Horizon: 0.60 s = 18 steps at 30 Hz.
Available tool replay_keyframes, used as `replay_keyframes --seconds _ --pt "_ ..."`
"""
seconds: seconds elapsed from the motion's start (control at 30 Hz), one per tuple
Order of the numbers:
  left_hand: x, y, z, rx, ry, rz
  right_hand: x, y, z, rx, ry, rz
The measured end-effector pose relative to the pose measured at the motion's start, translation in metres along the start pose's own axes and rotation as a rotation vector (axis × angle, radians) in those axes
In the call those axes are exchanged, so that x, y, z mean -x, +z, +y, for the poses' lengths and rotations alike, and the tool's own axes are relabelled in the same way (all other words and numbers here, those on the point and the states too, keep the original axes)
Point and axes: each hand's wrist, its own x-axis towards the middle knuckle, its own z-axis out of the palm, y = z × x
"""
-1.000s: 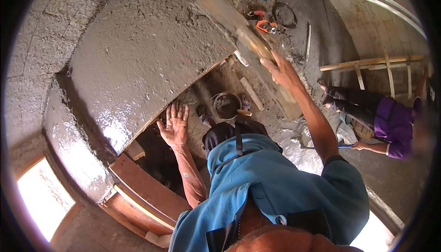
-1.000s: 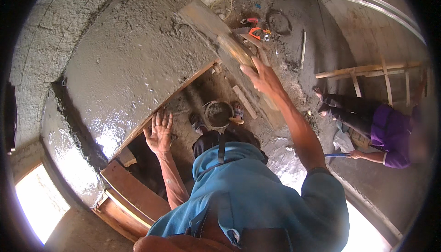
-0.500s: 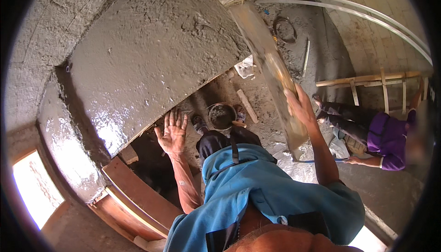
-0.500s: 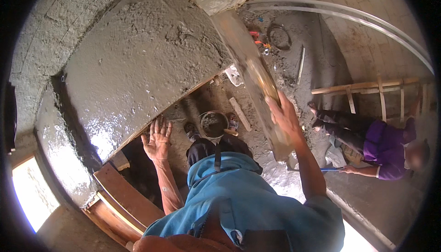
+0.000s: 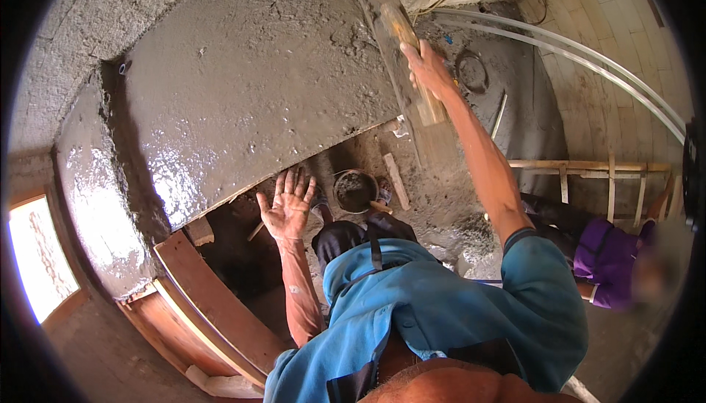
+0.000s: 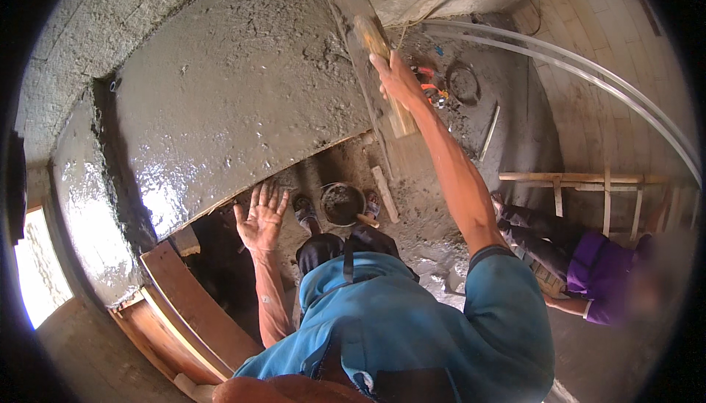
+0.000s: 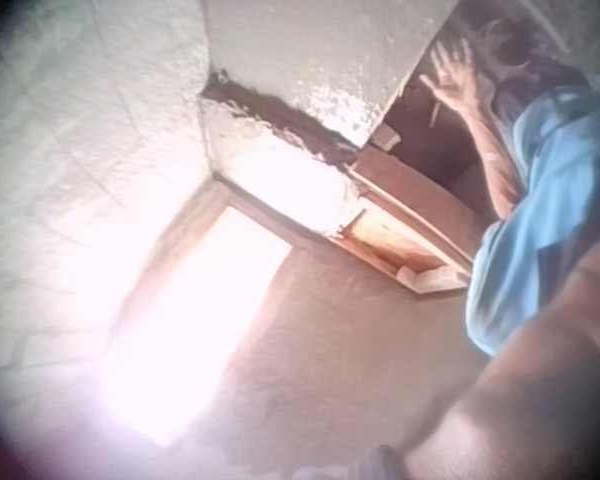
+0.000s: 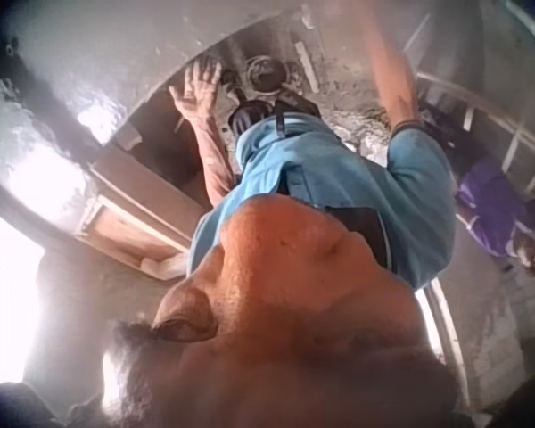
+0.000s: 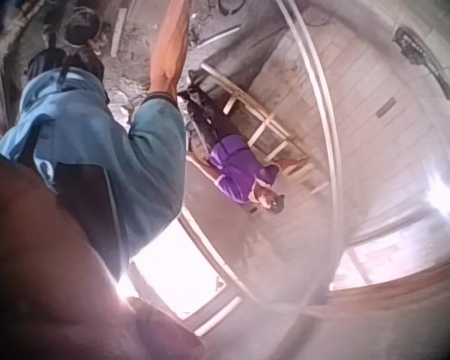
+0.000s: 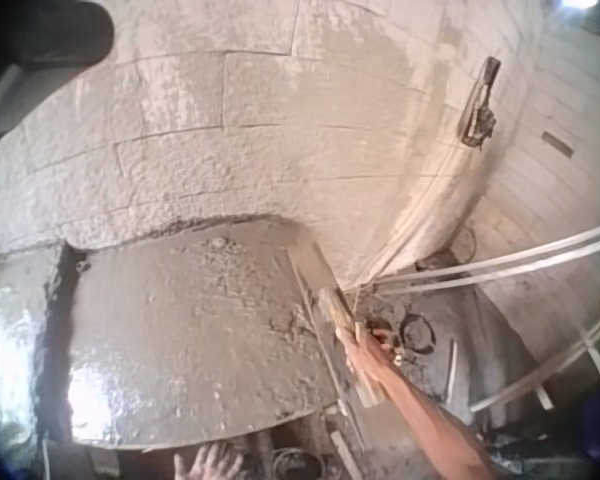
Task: The person applies wet cement to a ceiling surface using a trowel and a wooden float. They scoop cement from a bucket, spread it across the ceiling, and smooth the surface with the float. The person works on a wooden scaffold while another person is visible in the background.
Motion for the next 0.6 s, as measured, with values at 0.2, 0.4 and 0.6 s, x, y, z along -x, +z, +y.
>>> replay_keyframes --seconds 0.2,0.4,0.6 --pt "0.000 0.004 -0.002 0.003 0.004 0.016 -0.094 0.022 -0.023 -0.013 -0.069 0.008" --pt "-0.003 0.002 -0.001 0.041 -0.008 0.018 -0.148 0.032 -0.039 0.074 -0.119 0.056" --pt "0.000 -0.002 0.001 0.056 0.001 0.018 -0.130 0.042 -0.064 0.270 -0.054 0.008"
